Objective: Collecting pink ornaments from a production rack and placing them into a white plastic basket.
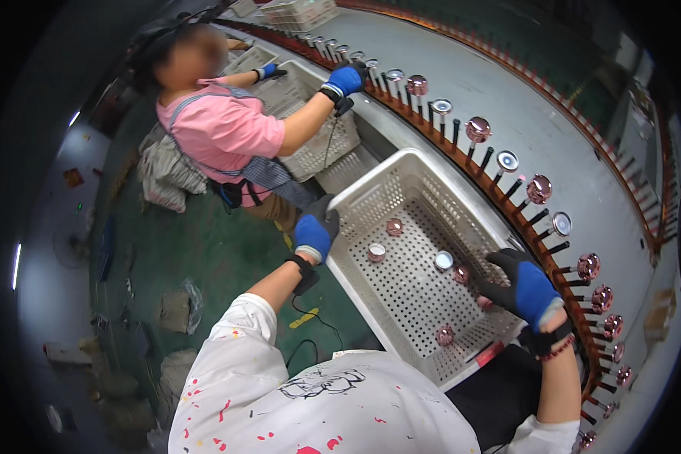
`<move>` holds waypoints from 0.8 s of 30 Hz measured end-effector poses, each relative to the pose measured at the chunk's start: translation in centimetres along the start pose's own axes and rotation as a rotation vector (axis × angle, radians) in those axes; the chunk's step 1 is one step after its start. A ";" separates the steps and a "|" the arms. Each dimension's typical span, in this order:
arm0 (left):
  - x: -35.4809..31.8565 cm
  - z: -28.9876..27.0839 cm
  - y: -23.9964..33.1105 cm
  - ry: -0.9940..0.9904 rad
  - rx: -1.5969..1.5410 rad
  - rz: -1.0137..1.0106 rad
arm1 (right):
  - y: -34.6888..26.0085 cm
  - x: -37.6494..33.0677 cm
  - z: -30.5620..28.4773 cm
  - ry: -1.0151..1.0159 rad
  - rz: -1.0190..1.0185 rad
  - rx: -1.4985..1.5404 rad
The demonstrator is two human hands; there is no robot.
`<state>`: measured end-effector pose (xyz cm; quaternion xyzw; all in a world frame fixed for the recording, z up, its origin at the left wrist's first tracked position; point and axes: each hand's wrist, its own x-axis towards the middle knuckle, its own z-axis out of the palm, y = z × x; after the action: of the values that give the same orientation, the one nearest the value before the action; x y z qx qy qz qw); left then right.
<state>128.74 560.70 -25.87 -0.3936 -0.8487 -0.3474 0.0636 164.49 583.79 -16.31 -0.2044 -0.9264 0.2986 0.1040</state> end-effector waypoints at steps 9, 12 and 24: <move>-0.9 1.1 -0.5 0.004 -0.011 0.004 | 20.7 -9.0 -7.6 0.352 0.869 0.570; -2.0 -0.2 -0.6 -0.014 0.041 -0.008 | 17.1 -7.6 -4.8 0.419 0.614 0.378; -1.8 1.8 0.3 -0.066 0.022 0.037 | -1.4 -4.0 0.8 -0.026 -0.032 0.079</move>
<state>130.51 560.87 -27.81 -0.4200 -0.8466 -0.3236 0.0463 167.36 580.66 -16.39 -0.1813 -0.9184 0.3358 0.1048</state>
